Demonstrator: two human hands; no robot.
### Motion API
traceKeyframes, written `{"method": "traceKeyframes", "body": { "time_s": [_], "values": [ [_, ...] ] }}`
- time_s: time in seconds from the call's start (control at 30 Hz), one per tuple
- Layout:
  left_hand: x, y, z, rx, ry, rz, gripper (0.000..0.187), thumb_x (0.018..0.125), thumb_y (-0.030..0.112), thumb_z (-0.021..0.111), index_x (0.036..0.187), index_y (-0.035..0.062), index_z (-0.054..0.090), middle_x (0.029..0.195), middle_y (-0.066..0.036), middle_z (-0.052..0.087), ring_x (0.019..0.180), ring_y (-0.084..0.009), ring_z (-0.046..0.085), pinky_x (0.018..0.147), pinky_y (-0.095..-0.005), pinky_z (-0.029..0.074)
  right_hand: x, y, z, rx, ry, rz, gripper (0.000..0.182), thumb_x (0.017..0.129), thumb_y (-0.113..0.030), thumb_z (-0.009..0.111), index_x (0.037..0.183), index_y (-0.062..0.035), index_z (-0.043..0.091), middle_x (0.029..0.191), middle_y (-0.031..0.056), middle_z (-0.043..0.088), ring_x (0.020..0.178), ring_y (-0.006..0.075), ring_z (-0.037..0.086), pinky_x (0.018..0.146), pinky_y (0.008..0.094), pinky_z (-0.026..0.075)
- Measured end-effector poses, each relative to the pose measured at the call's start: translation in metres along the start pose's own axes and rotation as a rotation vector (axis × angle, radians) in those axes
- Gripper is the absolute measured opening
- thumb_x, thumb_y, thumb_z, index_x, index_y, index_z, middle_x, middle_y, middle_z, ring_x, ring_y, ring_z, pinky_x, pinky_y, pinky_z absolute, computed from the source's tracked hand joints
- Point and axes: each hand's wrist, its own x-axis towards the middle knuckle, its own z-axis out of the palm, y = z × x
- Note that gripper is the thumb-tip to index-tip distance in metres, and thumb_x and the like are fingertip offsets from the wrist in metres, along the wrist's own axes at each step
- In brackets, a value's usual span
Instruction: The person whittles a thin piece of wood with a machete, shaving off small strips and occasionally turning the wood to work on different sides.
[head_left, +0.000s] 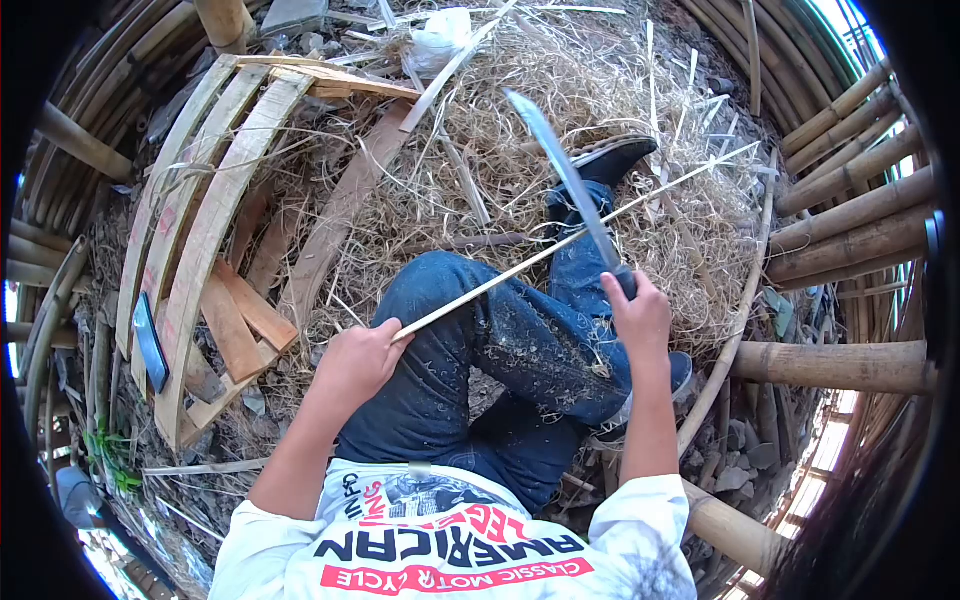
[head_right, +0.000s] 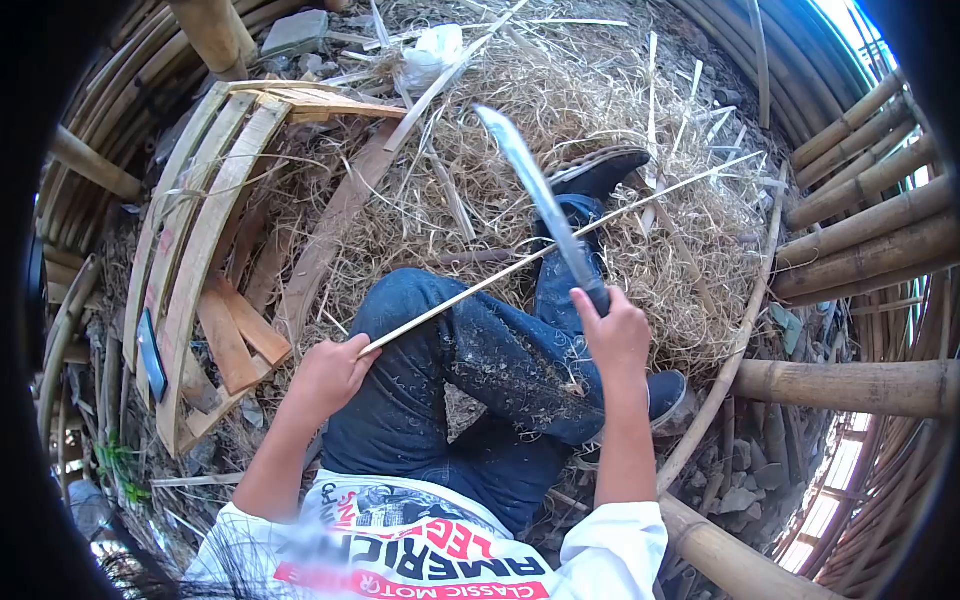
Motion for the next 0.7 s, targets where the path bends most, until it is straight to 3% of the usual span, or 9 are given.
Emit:
{"method": "traceKeyframes", "body": {
  "time_s": [0.17, 0.23, 0.33, 0.5, 0.57, 0.7],
  "values": [
    [0.001, 0.002, -0.002, 0.023, -0.003, 0.018, 0.026, 0.096, 0.031, 0.055, 0.087, 0.0064, 0.055, 0.063, -0.021, 0.059, 0.064, -0.043, 0.061, 0.058, -0.0522, 0.047, 0.009, 0.036, -0.003, -0.004, 0.113, 0.043, 0.051, 0.087, -0.053, 0.063, 0.083, -0.0026, 0.065, 0.067, 0.0191, 0.064, 0.067, 0.0412, 0.064, 0.062, 0.0469, 0.049],
    [0.002, 0.004, -0.001, 0.017, -0.023, 0.007, 0.025, 0.096, 0.029, 0.056, 0.087, 0.006, 0.056, 0.064, -0.023, 0.059, 0.065, -0.044, 0.06, 0.059, -0.053, 0.046, 0.005, 0.032, -0.004, -0.059, 0.112, 0.048, 0.052, 0.087, -0.057, 0.062, 0.086, -0.0056, 0.066, 0.069, 0.0205, 0.067, 0.069, 0.04, 0.067, 0.063, 0.0486, 0.052],
    [0.003, 0.005, 0.003, 0.019, -0.02, 0.007, 0.024, 0.096, 0.028, 0.056, 0.086, 0.0058, 0.055, 0.064, -0.022, 0.058, 0.064, -0.0436, 0.06, 0.058, -0.0527, 0.046, -0.012, 0.006, -0.002, 0.126, 0.067, 0.037, 0.049, 0.088, -0.054, 0.062, 0.084, -0.0053, 0.065, 0.066, 0.0179, 0.066, 0.066, 0.0368, 0.068, 0.06, 0.0457, 0.052],
    [-0.006, 0.003, 0.013, 0.008, 0.092, 0.042, 0.021, 0.095, 0.025, 0.058, 0.088, 0.0056, 0.056, 0.062, -0.02, 0.059, 0.061, -0.0423, 0.062, 0.054, -0.0506, 0.048, -0.061, -0.05, 0.02, 0.202, -0.026, -0.227, 0.045, 0.082, -0.05, 0.072, 0.083, -0.006, 0.064, 0.064, 0.0149, 0.063, 0.059, 0.035, 0.065, 0.054, 0.0423, 0.05],
    [-0.011, -0.002, 0.017, -0.027, 0.106, 0.042, 0.017, 0.094, 0.023, 0.059, 0.091, 0.0059, 0.057, 0.061, -0.021, 0.059, 0.061, -0.0423, 0.062, 0.054, -0.0505, 0.048, -0.075, -0.06, 0.034, 0.133, 0.026, -0.437, 0.054, 0.083, -0.06, 0.065, 0.08, -0.0062, 0.06, 0.064, 0.012, 0.064, 0.058, 0.0301, 0.067, 0.051, 0.037, 0.053],
    [-0.024, -0.011, 0.03, -0.106, 0.21, 0.076, 0.012, 0.093, 0.018, 0.06, 0.097, 0.0073, 0.056, 0.06, -0.021, 0.059, 0.06, -0.0416, 0.062, 0.053, -0.05, 0.047, -0.08, -0.066, 0.039, 0.095, -0.029, -0.502, 0.055, 0.083, -0.061, 0.064, 0.08, -0.0058, 0.06, 0.064, 0.0107, 0.065, 0.057, 0.0265, 0.067, 0.051, 0.0346, 0.053]
  ]
}}
